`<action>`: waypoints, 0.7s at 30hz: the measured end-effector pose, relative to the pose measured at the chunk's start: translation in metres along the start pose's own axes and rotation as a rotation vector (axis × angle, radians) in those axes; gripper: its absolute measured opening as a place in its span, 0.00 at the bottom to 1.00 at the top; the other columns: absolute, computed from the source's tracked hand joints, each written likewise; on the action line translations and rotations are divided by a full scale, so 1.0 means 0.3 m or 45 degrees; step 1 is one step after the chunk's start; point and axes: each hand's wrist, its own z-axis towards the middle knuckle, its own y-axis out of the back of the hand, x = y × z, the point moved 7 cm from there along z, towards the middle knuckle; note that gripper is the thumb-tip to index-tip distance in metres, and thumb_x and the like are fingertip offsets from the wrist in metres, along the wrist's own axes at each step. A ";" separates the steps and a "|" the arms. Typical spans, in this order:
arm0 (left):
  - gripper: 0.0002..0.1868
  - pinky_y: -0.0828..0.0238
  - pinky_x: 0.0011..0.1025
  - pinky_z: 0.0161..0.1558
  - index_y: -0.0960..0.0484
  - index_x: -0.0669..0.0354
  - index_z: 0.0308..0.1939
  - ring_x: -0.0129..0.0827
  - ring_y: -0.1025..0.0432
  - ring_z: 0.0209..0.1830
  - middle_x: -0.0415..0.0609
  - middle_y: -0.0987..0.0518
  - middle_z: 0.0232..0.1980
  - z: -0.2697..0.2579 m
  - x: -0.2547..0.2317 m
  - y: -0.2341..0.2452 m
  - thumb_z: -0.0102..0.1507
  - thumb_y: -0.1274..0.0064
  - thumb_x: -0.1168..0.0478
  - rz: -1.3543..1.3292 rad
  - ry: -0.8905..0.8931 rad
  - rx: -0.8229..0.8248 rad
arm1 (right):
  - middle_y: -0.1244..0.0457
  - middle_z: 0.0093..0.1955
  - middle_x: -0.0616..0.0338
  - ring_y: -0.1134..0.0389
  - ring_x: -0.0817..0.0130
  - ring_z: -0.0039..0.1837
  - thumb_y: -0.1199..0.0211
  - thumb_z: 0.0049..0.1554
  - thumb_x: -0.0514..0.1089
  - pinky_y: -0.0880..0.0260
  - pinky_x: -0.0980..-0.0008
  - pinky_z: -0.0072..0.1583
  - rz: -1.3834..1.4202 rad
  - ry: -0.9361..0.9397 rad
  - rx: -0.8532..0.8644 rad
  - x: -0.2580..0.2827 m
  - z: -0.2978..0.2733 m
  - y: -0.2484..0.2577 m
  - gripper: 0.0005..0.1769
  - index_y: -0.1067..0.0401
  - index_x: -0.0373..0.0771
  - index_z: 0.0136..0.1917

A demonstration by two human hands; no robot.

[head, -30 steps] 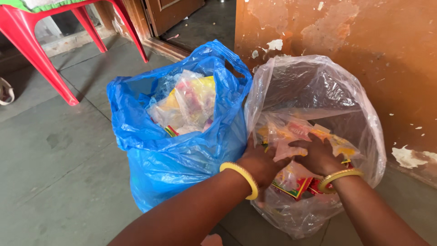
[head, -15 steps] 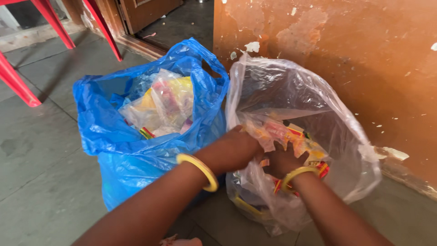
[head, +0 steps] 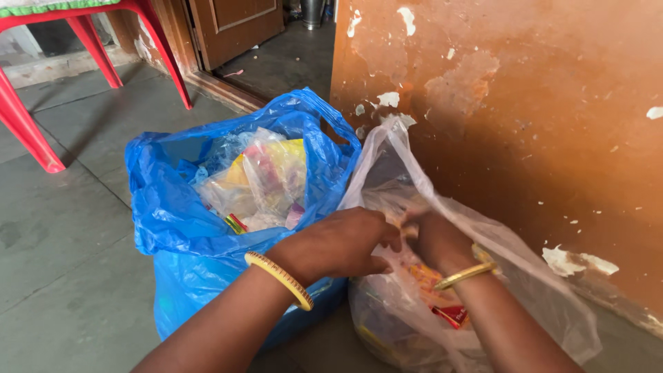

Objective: The person sits on the floor and transfers various packaged items from a blue plastic bag into a clear plastic bag. They handle snack packets, a red box, and other small packages one by one, placing them into the clear bag.

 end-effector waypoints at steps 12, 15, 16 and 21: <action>0.09 0.26 0.44 0.52 0.12 0.53 0.43 0.53 0.22 0.47 0.59 0.16 0.45 -0.265 0.358 0.367 0.63 0.44 0.57 0.344 0.779 -0.908 | 0.30 0.52 0.54 0.29 0.54 0.57 0.33 0.54 0.40 0.30 0.59 0.58 0.542 0.824 -0.814 0.433 -0.248 0.395 0.10 0.20 0.43 0.51; 0.13 0.26 0.47 0.53 0.14 0.54 0.46 0.57 0.24 0.50 0.61 0.19 0.50 -0.333 0.450 0.347 0.61 0.43 0.54 0.518 0.985 -0.898 | 0.30 0.54 0.54 0.29 0.54 0.59 0.34 0.54 0.39 0.31 0.59 0.60 0.586 0.954 -0.850 0.506 -0.272 0.400 0.10 0.21 0.41 0.51; 0.16 0.29 0.50 0.54 0.16 0.53 0.49 0.57 0.26 0.52 0.60 0.20 0.52 -0.343 0.479 0.331 0.60 0.41 0.53 0.548 1.078 -0.853 | 0.30 0.54 0.54 0.29 0.55 0.59 0.34 0.54 0.39 0.31 0.60 0.60 0.609 0.979 -0.833 0.529 -0.272 0.395 0.10 0.21 0.41 0.50; 0.37 0.41 0.60 0.60 0.28 0.50 0.64 0.57 0.35 0.64 0.57 0.26 0.62 -0.373 0.552 0.270 0.54 0.33 0.46 0.478 1.364 -0.687 | 0.30 0.54 0.53 0.29 0.53 0.59 0.33 0.54 0.37 0.31 0.59 0.60 0.609 1.095 -0.799 0.632 -0.263 0.369 0.09 0.22 0.40 0.50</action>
